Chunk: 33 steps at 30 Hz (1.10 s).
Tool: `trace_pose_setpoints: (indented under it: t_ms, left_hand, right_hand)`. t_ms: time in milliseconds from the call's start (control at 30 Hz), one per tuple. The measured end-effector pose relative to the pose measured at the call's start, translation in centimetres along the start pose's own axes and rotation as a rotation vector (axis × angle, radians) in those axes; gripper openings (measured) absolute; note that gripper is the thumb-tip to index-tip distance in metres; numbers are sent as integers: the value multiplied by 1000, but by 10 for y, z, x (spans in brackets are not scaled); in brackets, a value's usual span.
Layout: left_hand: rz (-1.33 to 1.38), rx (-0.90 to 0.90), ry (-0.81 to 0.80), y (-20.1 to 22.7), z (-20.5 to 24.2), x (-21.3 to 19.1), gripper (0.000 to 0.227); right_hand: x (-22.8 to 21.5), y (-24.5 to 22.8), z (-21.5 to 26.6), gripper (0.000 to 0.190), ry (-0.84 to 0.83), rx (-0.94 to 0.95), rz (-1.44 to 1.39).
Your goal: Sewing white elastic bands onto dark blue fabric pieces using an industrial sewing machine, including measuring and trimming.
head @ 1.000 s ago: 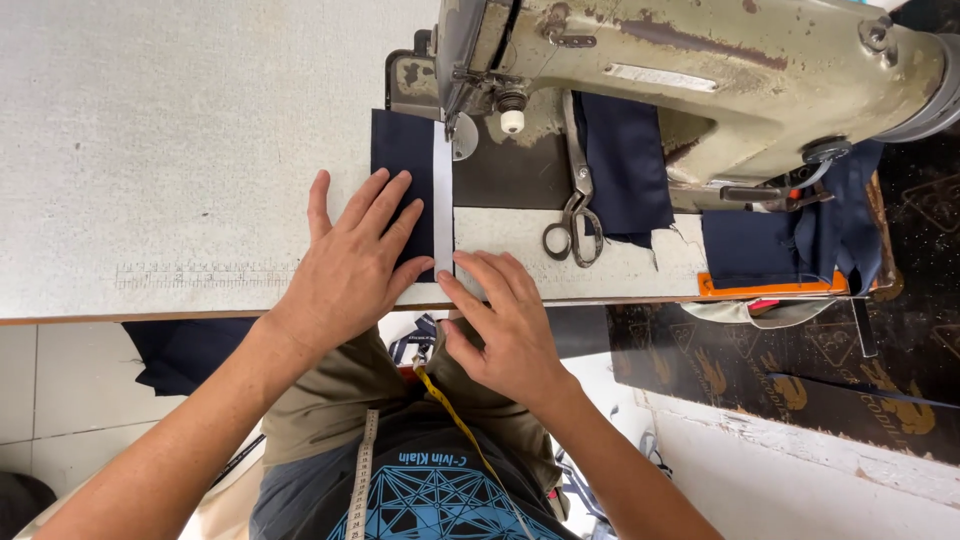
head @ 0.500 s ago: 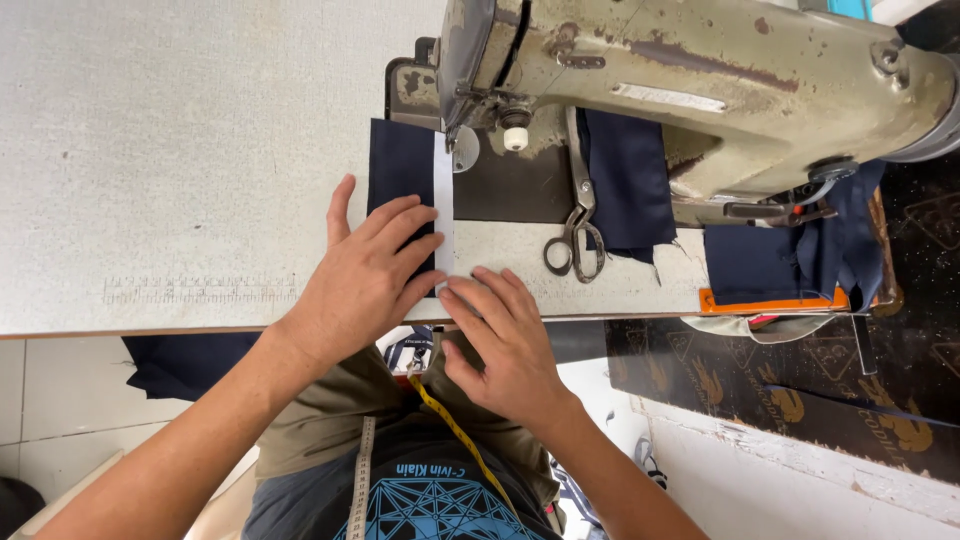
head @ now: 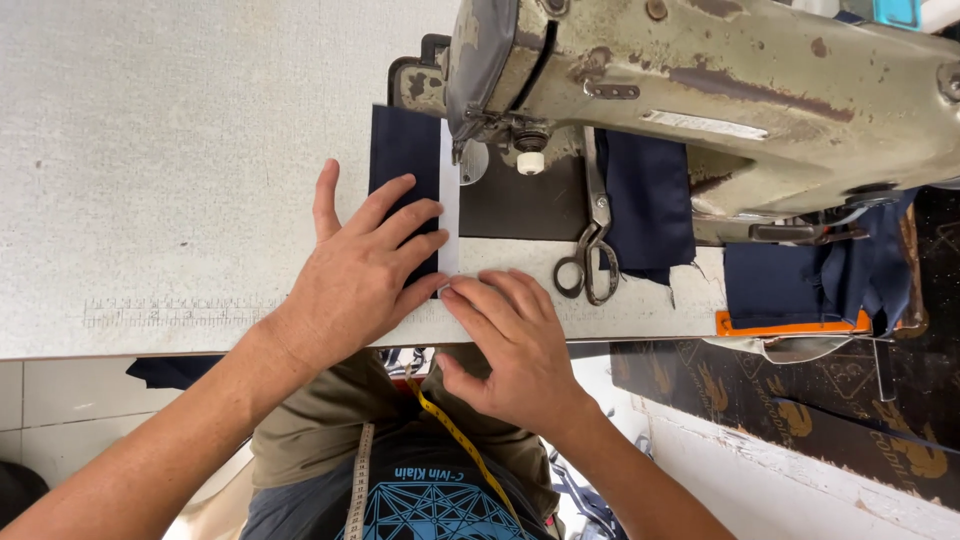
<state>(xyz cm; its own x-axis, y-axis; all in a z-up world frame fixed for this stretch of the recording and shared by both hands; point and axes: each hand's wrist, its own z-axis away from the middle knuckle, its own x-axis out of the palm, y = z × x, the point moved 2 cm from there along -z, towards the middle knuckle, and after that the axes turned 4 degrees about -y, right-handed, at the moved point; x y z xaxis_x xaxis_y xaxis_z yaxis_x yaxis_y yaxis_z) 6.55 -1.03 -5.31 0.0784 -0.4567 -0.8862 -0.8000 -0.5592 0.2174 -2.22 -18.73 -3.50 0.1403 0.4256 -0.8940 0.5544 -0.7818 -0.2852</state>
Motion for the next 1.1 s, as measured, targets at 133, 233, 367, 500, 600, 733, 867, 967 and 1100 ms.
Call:
trace_pose_setpoints:
  t_ms: [133,233,367,500,600,733,867,967,1100]
  left_hand:
    - [-9,-6,-10,-8,-7,1,32]
    - [-5,-5,-13,-17,-13,3,34]
    - [-15,3,-16,-27,-20,7,36]
    - [-39,7,-29,-38,-27,11,39]
    - [-30,17,-20,-45,-32,14,39]
    - [-42,14,-20,-54,-39,18,40]
    - [-70,35,-10,-65,-46,23,41]
    - [-98,47,-16,-73,-52,26,42]
    - [-100,64,-12,-84,-60,29,41]
  right_hand:
    - [0,6,-8,45,-1,6,6]
    - [-1,11,-16,49,-1,3,3]
    - [-1,17,-23,50,-15,9,9]
    - [0,22,-31,51,-31,20,40]
    - [1,27,-38,50,-31,15,34]
    - [5,35,-43,51,-9,8,66]
    - [6,40,-51,52,6,8,57]
    - [8,44,-56,53,-1,17,71]
    - [10,50,-61,57,-10,31,86]
